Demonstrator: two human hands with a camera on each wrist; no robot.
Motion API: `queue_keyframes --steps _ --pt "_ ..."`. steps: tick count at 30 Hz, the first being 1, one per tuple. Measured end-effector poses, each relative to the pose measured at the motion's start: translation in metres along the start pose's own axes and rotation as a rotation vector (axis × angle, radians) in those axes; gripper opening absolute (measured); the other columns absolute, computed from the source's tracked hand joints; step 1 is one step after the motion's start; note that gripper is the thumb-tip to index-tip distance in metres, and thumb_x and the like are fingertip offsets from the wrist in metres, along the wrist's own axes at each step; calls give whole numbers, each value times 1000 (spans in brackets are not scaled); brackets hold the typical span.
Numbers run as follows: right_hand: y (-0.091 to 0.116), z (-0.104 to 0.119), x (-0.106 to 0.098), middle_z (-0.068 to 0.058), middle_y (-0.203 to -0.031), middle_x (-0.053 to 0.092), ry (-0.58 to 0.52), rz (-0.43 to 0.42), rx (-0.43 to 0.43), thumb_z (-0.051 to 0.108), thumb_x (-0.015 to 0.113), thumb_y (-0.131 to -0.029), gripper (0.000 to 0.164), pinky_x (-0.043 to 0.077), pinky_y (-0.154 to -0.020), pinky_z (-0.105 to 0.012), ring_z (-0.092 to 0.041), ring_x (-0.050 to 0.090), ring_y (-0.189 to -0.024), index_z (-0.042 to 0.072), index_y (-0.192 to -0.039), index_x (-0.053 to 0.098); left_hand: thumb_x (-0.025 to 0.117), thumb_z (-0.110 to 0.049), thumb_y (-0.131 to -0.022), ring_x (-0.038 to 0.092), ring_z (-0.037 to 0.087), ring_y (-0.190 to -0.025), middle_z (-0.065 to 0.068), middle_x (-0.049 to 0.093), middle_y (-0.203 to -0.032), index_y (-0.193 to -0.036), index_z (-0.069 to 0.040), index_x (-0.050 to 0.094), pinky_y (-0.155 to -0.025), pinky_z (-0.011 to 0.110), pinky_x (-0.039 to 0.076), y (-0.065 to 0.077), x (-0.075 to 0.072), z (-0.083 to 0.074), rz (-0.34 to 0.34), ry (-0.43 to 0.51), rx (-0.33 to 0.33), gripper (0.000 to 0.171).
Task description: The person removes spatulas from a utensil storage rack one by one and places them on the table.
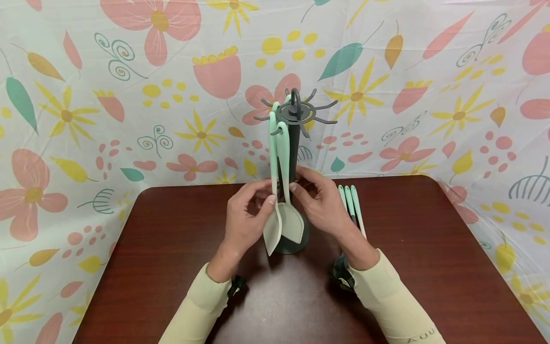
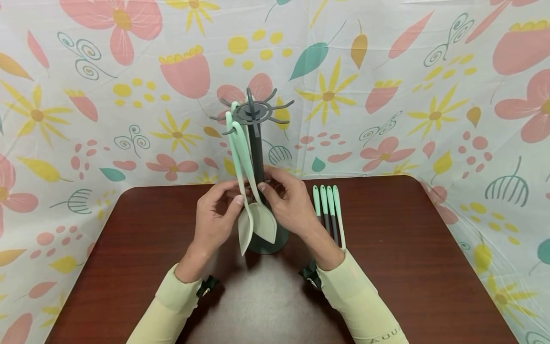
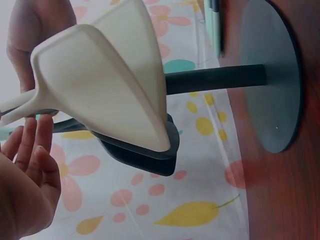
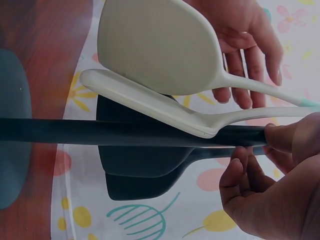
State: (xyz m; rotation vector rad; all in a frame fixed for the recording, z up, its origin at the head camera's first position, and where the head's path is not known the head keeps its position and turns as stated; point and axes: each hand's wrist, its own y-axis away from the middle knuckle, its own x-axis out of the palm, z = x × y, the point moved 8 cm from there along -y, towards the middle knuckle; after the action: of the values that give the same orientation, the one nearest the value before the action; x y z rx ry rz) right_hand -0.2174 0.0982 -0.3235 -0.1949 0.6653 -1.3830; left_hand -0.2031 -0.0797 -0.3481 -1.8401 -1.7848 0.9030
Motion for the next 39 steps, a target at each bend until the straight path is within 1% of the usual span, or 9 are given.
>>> queue_keyframes --steps 2,5,9,14,18,21,39 --pt "0 0 0 -8 -97 71 6 -3 -3 3 67 -104 29 52 -67 -23 -28 65 -79 8 -132 72 72 -18 -102 69 15 -85 0 74 -107 -126 -14 75 -67 28 49 0 0 -2 7 -11 4 25" --pt "1 -1 0 -8 -97 71 3 -2 -2 4 67 -104 29 52 -66 -23 -32 65 -79 8 -132 73 73 -16 -101 69 14 -85 -1 73 -107 -124 -13 76 -66 29 49 0 0 -5 13 -18 13 23" --pt "1 -3 -1 -8 -98 71 6 -1 9 4 67 -104 28 51 -66 -24 -30 64 -77 9 -131 73 75 -13 -100 69 13 -82 -1 74 -105 -121 -15 77 -64 29 49 -1 -1 -6 9 -13 34 21" --pt "1 -4 -1 -8 -98 72 14 0 4 5 66 -105 28 50 -65 -24 -27 62 -75 11 -131 73 77 -10 -98 69 13 -80 0 74 -103 -116 -14 79 -63 28 50 -1 -2 -9 2 -13 62 18" --pt "1 -3 -1 -9 -97 71 26 6 -12 6 66 -106 26 48 -62 -25 -19 59 -71 11 -130 73 77 -9 -98 68 13 -80 0 73 -100 -114 -14 79 -63 28 50 -1 -3 -12 -9 -16 76 17" --pt "1 -3 -1 -9 -96 70 28 9 -18 7 65 -106 26 47 -61 -25 -17 57 -69 12 -130 73 77 -8 -97 68 13 -79 0 73 -99 -114 -13 79 -63 28 50 -1 -3 -12 -13 -10 82 18" --pt "0 -2 1 -7 -91 68 30 2 -37 5 66 -105 24 46 -60 -25 -19 55 -67 10 -128 74 77 -6 -96 66 14 -76 2 73 -94 -112 -10 79 -63 28 50 -2 -10 -16 -29 45 97 17"
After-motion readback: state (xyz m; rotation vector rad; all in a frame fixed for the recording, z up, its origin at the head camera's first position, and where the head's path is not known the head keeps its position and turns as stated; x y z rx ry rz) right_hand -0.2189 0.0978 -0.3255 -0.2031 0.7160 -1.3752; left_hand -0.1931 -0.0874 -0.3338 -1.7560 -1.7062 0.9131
